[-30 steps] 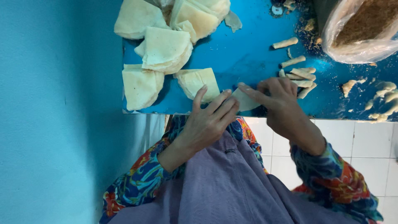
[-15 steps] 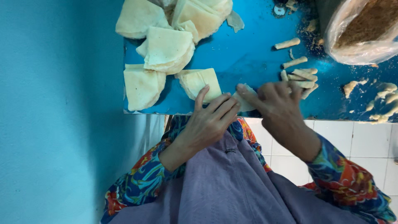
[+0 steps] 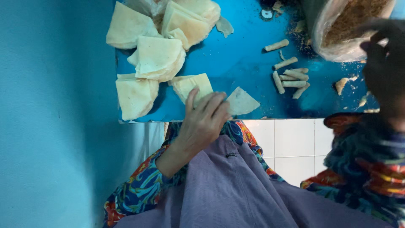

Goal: The person folds thin triangular crepe sheets in half and rolls them into small cylindrical rolls by hand, placing the finished rolls aside on the blue work table. A container of brown filling sits at the edge of the table, and the person works through the stack of crepe sheets one at a time.

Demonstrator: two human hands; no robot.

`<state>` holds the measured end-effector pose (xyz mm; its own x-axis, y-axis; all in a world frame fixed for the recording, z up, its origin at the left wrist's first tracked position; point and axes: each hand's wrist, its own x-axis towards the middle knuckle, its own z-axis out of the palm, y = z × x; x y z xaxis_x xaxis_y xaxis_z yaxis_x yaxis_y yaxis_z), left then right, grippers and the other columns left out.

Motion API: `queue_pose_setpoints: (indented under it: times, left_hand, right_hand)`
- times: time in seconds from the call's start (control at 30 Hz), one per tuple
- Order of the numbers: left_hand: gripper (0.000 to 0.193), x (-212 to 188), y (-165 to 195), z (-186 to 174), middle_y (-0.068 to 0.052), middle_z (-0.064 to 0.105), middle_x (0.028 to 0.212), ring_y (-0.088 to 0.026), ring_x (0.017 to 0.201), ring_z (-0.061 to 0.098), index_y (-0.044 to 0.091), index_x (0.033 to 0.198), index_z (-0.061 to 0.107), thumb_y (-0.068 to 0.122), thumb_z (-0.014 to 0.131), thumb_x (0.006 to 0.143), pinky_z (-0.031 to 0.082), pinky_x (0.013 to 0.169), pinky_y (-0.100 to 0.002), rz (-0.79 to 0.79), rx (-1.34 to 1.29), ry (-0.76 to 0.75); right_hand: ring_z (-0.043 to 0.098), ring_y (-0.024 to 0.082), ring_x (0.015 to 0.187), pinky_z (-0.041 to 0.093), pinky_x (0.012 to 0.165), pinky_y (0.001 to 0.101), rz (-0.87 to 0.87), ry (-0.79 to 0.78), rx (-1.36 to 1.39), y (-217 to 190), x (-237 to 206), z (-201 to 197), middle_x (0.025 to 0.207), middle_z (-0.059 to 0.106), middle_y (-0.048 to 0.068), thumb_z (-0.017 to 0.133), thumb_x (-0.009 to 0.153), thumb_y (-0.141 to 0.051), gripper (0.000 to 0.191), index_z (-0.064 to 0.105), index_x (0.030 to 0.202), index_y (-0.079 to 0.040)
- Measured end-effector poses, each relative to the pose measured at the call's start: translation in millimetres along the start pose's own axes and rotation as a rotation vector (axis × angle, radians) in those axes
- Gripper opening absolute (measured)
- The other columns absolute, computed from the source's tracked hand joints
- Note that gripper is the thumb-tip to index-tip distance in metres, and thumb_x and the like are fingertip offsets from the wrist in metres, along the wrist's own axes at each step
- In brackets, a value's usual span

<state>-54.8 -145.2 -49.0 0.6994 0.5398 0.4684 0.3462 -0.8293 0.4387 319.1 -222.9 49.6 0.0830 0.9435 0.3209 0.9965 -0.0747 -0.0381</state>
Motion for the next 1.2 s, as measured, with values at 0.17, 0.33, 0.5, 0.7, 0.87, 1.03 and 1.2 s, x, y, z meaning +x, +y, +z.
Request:
queue_pose_setpoints:
  times: [0.17,0.33,0.5,0.7,0.87,1.03,1.2]
  left_hand:
    - [0.016,6.6,3.0,0.7,-0.003,0.064,0.113,-0.021,0.116,0.064,0.012,0.107,0.062,0.022,0.074,0.101,0.025,0.121,-0.065,-0.018,0.085,0.081]
    - [0.020,10.9,7.1,-2.1,0.003,0.064,0.092,-0.017,0.107,0.061,0.013,0.120,0.067,0.016,0.074,0.101,0.019,0.116,-0.071,-0.027,0.056,0.108]
    - [0.030,6.5,7.7,-11.4,0.001,0.067,0.100,-0.019,0.114,0.062,0.013,0.123,0.066,0.003,0.067,0.095,0.015,0.120,-0.073,-0.105,-0.078,0.061]
    - [0.031,2.9,0.8,-9.1,0.003,0.066,0.105,-0.019,0.115,0.061,0.017,0.118,0.070,0.000,0.067,0.092,0.011,0.118,-0.076,-0.076,-0.067,0.044]
    - [0.018,1.9,-3.1,0.0,0.004,0.064,0.104,-0.017,0.115,0.060,0.018,0.109,0.071,0.007,0.070,0.095,0.012,0.120,-0.075,-0.058,-0.057,0.065]
    - [0.018,-4.6,-3.4,2.7,0.005,0.065,0.105,-0.017,0.116,0.061,0.019,0.107,0.070,0.009,0.074,0.093,0.012,0.120,-0.074,-0.054,-0.051,0.097]
    - [0.015,-7.9,-1.4,2.2,0.006,0.065,0.105,-0.016,0.115,0.061,0.020,0.105,0.071,0.012,0.078,0.093,0.012,0.120,-0.073,-0.055,-0.028,0.114]
  right_hand:
    - [0.075,0.028,0.081,0.060,0.068,0.0328,-0.066,-0.043,-0.309,29.5,31.3,30.8,0.099,0.072,0.021,0.072,0.105,0.001,0.022,0.062,0.125,0.003]
    - [0.071,0.029,0.059,0.058,0.052,0.0331,-0.166,-0.129,-0.383,29.4,60.0,50.2,0.081,0.071,0.023,0.077,0.100,-0.013,0.040,0.058,0.119,0.016]
    - [0.073,0.032,0.071,0.060,0.062,0.0384,-0.143,-0.213,-0.300,28.5,72.6,50.3,0.085,0.073,0.022,0.074,0.103,-0.011,0.043,0.054,0.130,0.015]
    - [0.073,0.028,0.077,0.059,0.066,0.0360,-0.145,-0.181,-0.288,9.7,69.2,45.6,0.091,0.074,0.019,0.073,0.101,-0.011,0.043,0.050,0.129,0.011]
    - [0.074,0.024,0.082,0.059,0.069,0.0339,-0.089,-0.145,-0.183,-16.7,62.1,23.0,0.096,0.075,0.017,0.073,0.100,-0.010,0.043,0.046,0.129,0.007]
    - [0.074,0.021,0.087,0.058,0.072,0.0319,0.125,-0.193,0.258,-51.1,52.0,-14.9,0.101,0.076,0.014,0.072,0.098,-0.010,0.044,0.043,0.128,0.003]
    - [0.075,0.017,0.094,0.058,0.078,0.0283,0.198,-0.460,0.884,-130.7,14.3,24.6,0.103,0.077,0.010,0.071,0.096,-0.008,0.045,0.041,0.129,-0.001]
